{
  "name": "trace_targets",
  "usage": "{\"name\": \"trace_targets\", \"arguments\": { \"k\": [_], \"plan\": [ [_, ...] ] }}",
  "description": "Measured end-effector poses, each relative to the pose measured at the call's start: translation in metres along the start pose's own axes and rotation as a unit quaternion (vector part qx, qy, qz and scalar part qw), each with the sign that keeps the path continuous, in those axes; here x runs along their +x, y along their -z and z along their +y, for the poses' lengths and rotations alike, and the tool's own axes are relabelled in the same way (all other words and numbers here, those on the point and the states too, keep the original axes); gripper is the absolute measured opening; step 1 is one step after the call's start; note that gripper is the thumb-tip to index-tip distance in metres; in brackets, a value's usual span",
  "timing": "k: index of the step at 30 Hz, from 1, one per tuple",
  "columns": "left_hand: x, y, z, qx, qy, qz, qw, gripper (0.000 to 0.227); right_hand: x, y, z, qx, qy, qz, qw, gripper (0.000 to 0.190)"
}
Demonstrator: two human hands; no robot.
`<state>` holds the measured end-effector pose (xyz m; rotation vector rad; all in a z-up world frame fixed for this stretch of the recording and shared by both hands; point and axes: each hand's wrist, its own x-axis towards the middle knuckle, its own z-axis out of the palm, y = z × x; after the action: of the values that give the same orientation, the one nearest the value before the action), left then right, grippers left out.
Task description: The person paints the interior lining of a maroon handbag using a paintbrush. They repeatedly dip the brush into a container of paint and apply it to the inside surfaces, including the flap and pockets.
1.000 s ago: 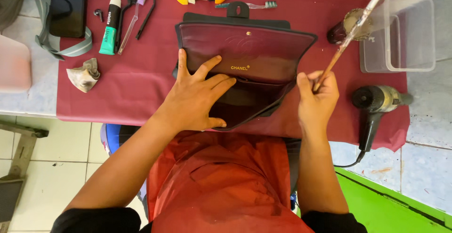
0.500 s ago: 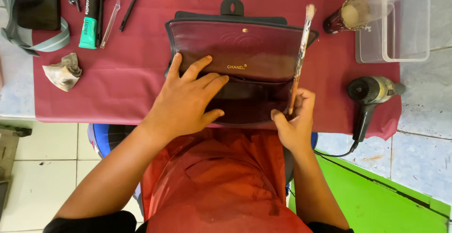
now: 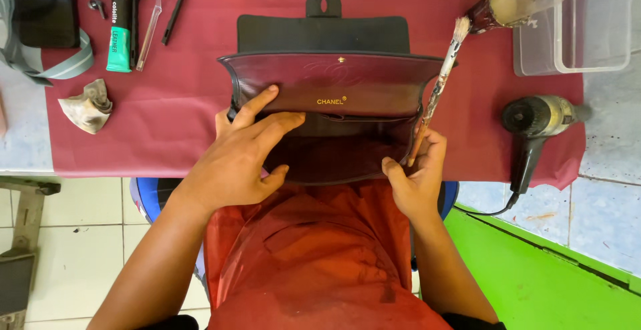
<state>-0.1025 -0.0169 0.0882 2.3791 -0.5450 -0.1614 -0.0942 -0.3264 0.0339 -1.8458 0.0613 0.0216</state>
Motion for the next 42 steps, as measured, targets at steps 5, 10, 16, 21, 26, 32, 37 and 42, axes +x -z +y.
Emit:
{"name": "trace_targets", "arguments": {
  "k": [5,10,16,21,26,32,37,42],
  "plan": [
    [0.002,-0.001,-0.003,-0.015,0.009,0.001,1.000,0.071,-0.003,0.003,0.013,0.008,0.002,0.007,1.000,0.050],
    [0.001,-0.002,-0.003,-0.026,-0.003,0.003,1.000,0.073,-0.008,0.004,0.020,-0.005,-0.013,0.028,1.000,0.050],
    [-0.003,-0.006,-0.006,-0.040,-0.011,0.011,0.999,0.075,-0.010,0.003,0.030,0.010,0.006,0.029,1.000,0.052],
    [-0.003,-0.006,-0.006,-0.046,-0.011,0.008,0.999,0.075,-0.012,0.005,0.038,0.032,0.014,0.024,0.999,0.050],
    [-0.001,-0.003,-0.007,-0.057,0.000,0.000,0.998,0.079,-0.007,0.008,0.039,0.064,0.023,0.012,0.998,0.052],
    [0.005,0.002,-0.011,-0.052,0.009,-0.019,0.998,0.088,-0.002,0.030,0.027,0.179,0.062,-0.002,0.982,0.051],
    [0.006,0.001,-0.013,-0.045,0.034,-0.037,0.998,0.090,0.005,0.101,0.005,0.231,0.069,0.062,0.969,0.039],
    [0.003,-0.007,-0.024,-0.040,0.058,-0.015,0.997,0.094,0.023,0.195,0.003,0.382,0.228,-0.043,0.894,0.061]
  ]
}}
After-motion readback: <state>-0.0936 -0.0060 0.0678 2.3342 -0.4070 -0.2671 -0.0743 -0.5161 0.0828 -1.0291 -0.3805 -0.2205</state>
